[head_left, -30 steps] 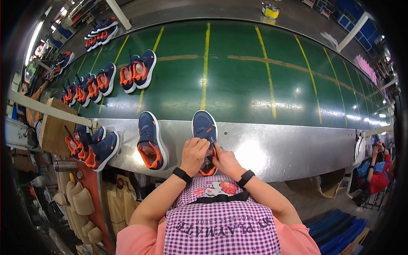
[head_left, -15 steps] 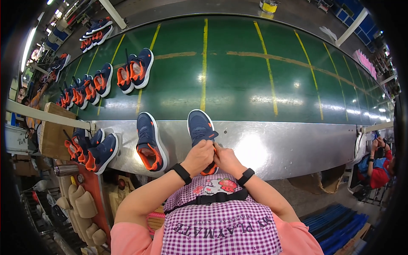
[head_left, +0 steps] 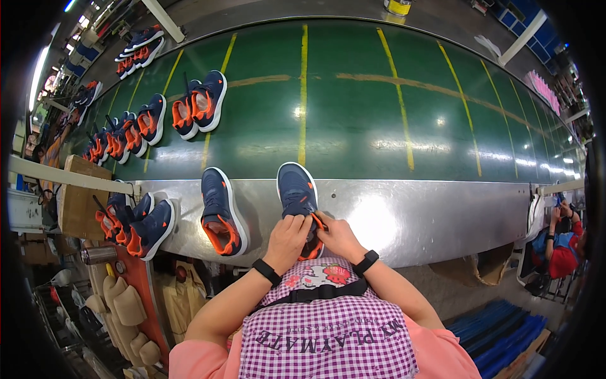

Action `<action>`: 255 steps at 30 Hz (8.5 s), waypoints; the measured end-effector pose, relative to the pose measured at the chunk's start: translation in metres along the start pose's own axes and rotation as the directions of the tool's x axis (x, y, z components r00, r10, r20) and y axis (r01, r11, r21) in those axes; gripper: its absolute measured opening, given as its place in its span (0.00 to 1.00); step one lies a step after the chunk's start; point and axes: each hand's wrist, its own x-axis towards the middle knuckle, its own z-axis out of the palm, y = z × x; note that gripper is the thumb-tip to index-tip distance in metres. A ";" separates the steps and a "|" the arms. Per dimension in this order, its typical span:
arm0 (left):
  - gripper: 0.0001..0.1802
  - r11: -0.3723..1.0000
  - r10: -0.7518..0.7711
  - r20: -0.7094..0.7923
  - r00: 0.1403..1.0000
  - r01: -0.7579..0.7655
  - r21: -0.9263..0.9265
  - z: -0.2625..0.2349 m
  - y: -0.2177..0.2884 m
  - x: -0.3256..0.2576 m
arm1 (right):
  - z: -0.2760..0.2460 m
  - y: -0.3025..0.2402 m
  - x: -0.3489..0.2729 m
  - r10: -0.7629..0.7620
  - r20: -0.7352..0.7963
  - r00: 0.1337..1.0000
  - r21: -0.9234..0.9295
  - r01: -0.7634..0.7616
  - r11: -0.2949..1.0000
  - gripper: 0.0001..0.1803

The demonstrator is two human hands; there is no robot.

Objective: Inspecting and adjusting shoes on a production line.

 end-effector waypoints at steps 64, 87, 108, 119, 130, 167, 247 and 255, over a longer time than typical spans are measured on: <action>0.16 0.998 0.058 -0.121 0.991 -0.058 0.003 -0.009 -0.006 0.003 | 0.000 0.023 0.024 0.338 0.515 0.788 0.645 -0.616 0.452 0.17; 0.34 1.000 0.006 0.039 0.999 -0.006 0.000 -0.023 -0.014 -0.025 | 0.014 0.000 -0.004 0.145 -0.007 0.989 0.280 -0.138 0.950 0.24; 0.10 0.980 0.177 -0.290 0.941 -0.195 -0.036 -0.007 -0.042 -0.013 | 0.045 -0.014 0.009 -0.102 0.022 0.995 -0.198 0.104 0.975 0.33; 0.27 0.878 -0.477 -0.331 0.814 0.425 -0.219 -0.032 -0.070 -0.116 | 0.034 0.000 -0.006 0.001 -0.233 0.973 -0.195 -0.047 0.980 0.17; 0.19 0.849 -0.500 0.048 0.865 0.501 -0.167 -0.004 -0.047 -0.100 | -0.027 0.002 0.001 0.132 -0.043 0.990 -0.387 -0.139 0.912 0.22; 0.24 0.426 -0.768 0.090 0.634 0.611 -0.667 0.003 -0.062 -0.092 | 0.057 -0.062 0.003 -0.025 0.457 0.889 -0.190 0.125 0.974 0.25; 0.13 0.137 -0.850 0.178 0.495 0.534 -0.835 0.014 -0.084 -0.113 | 0.111 -0.088 0.003 0.000 0.536 0.844 -0.481 0.306 0.822 0.24; 0.13 0.962 -0.192 -0.370 0.909 0.101 -0.252 -0.013 -0.054 -0.088 | 0.101 -0.082 0.001 -0.158 0.615 0.772 -0.340 0.441 0.831 0.26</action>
